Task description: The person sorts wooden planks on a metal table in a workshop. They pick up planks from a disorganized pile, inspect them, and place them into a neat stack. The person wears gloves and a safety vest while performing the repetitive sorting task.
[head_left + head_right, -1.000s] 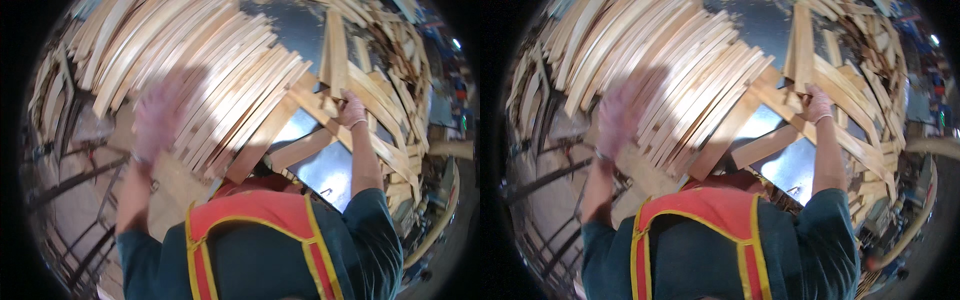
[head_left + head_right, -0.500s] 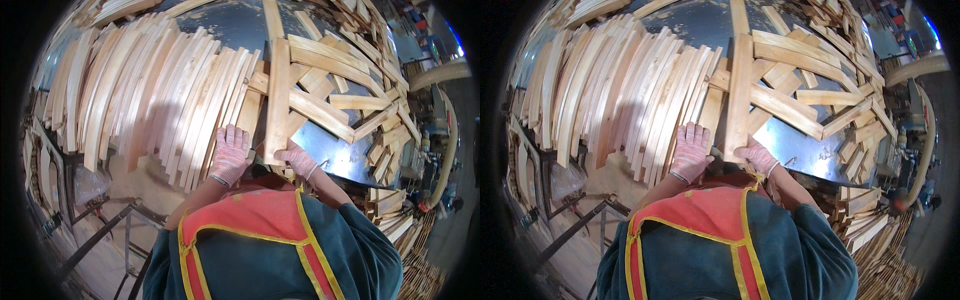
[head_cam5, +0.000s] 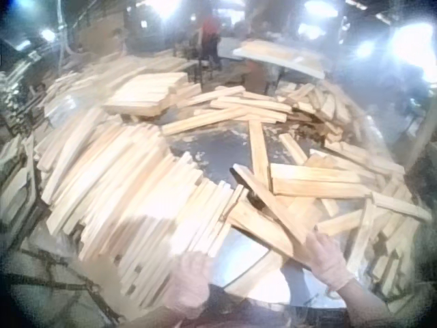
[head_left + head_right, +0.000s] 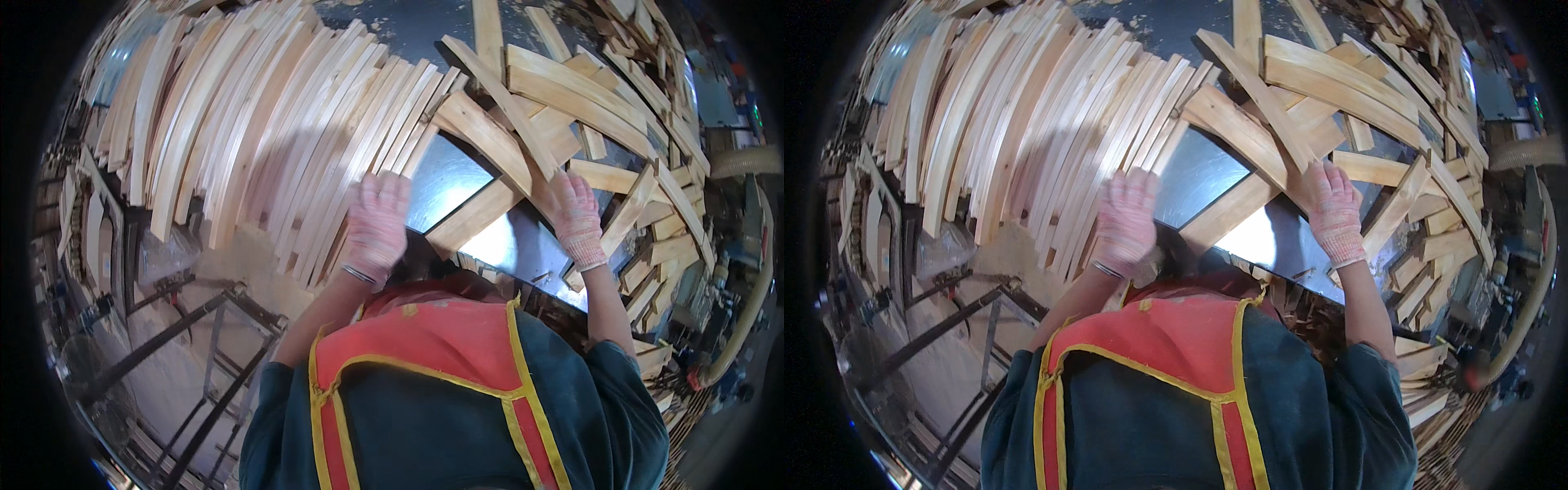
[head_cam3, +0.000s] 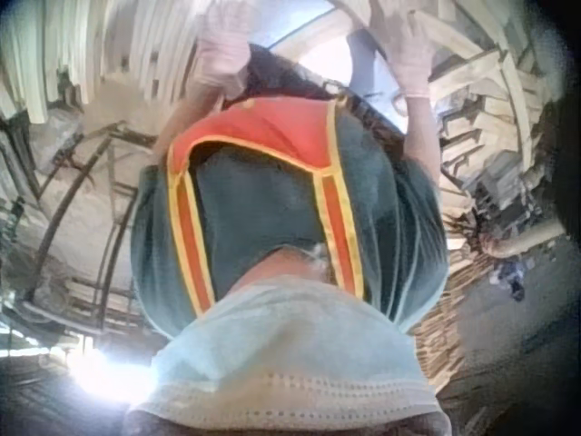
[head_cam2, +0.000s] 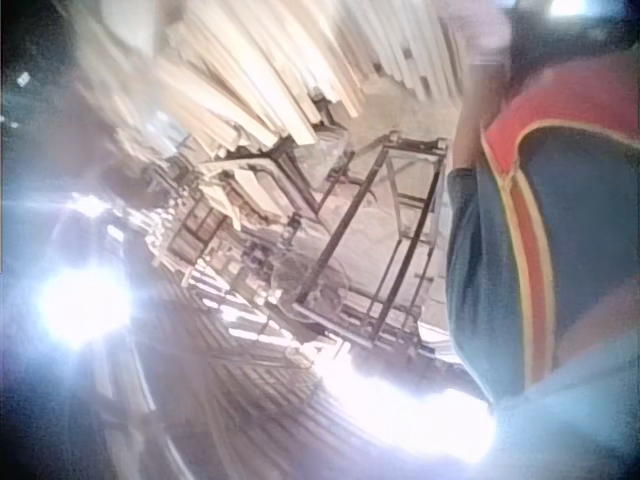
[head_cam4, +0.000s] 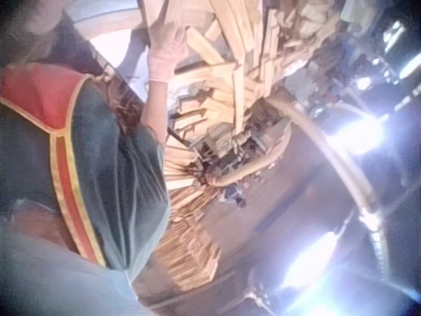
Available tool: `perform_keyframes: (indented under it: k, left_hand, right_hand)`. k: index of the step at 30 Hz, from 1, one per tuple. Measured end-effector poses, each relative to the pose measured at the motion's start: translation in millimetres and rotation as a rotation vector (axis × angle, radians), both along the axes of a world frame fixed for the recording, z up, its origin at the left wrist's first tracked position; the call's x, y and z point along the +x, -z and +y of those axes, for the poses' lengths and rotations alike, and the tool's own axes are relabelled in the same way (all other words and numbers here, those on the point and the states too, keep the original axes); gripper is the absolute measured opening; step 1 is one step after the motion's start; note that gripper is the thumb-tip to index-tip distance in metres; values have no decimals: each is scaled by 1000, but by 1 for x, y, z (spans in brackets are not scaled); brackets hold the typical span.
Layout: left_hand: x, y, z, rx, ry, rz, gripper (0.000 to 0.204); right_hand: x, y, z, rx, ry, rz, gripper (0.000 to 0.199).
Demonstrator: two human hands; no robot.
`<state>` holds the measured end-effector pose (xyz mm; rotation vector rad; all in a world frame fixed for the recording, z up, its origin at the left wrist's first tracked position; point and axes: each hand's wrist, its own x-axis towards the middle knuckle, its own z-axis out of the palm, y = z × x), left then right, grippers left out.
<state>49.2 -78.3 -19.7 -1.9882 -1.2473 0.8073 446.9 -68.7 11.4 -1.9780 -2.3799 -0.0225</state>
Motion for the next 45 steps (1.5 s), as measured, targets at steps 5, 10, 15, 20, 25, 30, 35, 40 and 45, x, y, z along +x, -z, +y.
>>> perform_keyframes:
  k: [5, 10, 15, 20, 25, 30, 35, 40, 45]
  left_hand:
    - [-29, 8, -4, -108, -151, -1024, 84]
    - [-31, -7, -28, -121, -264, -1164, 74]
    - [-73, -4, -94, 19, -438, -1128, 64]
    - [-127, -9, -171, 74, -776, -1353, 72]
    - [-139, -3, -211, -74, -1246, -1763, 70]
    - [-138, 37, -200, -467, -1481, -2077, 73]
    - [-113, 13, -168, -931, -1397, -2274, 63]
    - [-76, 99, -191, -976, -1861, -2675, 41]
    - [-71, -2, -142, -522, -2382, -3020, 28]
  right_hand:
    - [-45, 9, 34, -268, 199, -46, 116]
    - [-22, 25, 92, -74, 74, 18, 110]
    - [86, 37, 177, -400, 483, 922, 104]
    - [51, -15, 153, -261, 539, 910, 70]
    - [-20, 17, 4, -376, 390, 1388, 57]
    - [-129, 73, -102, -572, 495, 1225, 53]
    - [-176, 60, -72, -603, 690, 1563, 74]
    - [-155, 58, -41, -543, 681, 1421, 72]
    - [-175, 38, -60, -712, 474, 1093, 65]
